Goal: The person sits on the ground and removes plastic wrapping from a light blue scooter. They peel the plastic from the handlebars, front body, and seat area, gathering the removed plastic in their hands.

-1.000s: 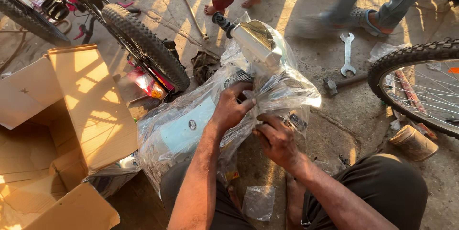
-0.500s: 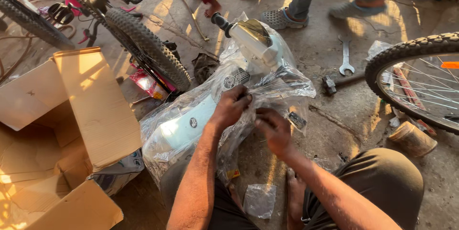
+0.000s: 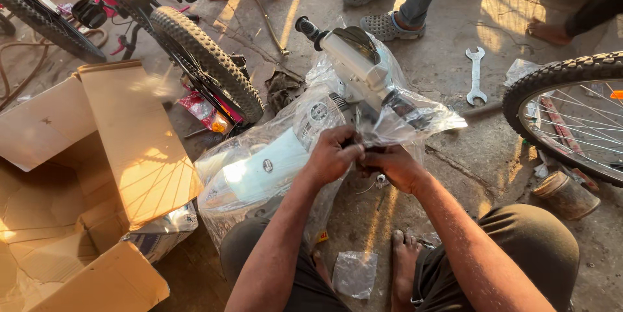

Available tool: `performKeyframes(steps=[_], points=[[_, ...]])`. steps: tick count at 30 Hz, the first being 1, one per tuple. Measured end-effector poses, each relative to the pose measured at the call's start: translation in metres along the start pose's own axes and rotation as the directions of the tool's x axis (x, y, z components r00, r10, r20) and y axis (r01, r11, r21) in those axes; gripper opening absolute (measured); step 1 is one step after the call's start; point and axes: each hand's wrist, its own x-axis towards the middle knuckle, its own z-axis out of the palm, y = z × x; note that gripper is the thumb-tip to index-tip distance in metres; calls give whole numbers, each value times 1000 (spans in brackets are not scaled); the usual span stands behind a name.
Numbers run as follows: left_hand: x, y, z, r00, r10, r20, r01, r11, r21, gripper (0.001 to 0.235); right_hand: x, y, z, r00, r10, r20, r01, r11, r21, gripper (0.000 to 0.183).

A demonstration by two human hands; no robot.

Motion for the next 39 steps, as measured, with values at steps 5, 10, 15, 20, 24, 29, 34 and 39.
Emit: performKeyframes(steps=[5,10,15,20,24,29,34,39], points=[[-4,14,1,996,88,-22,-84,986,147,24,-2,-4,6,977,-92,-191,39,964,-262,23],[3,14,-17,929,359,-89,-275,832,483,33,-11,-8,14,909,-392,-144,265,808,-526,24],[2,14,-17,908,416,40,-360,730,580,61,-12,-6,22,888,-298,-351,131,894,-428,17],[-4,25,-2,990,-64,124,-40,718,695,67,-15,-7,29,900,-320,-296,256,938,-235,17],[-3,22,0,991,-96,88,-3,660,751,65,-15,-9,28,866,-392,-310,361,920,-155,18],[-4,3,-5,992,-114,57,94,953,287,57,-9,-15,10,954,-213,-212,167,962,-217,14],[5,-16,7,997,-33,-75,45,985,169,28,-7,-7,4,925,-338,-173,278,912,-301,13],[11,-28,15,961,69,-266,69,878,474,23,6,1,11,855,-335,-397,231,930,-287,11]])
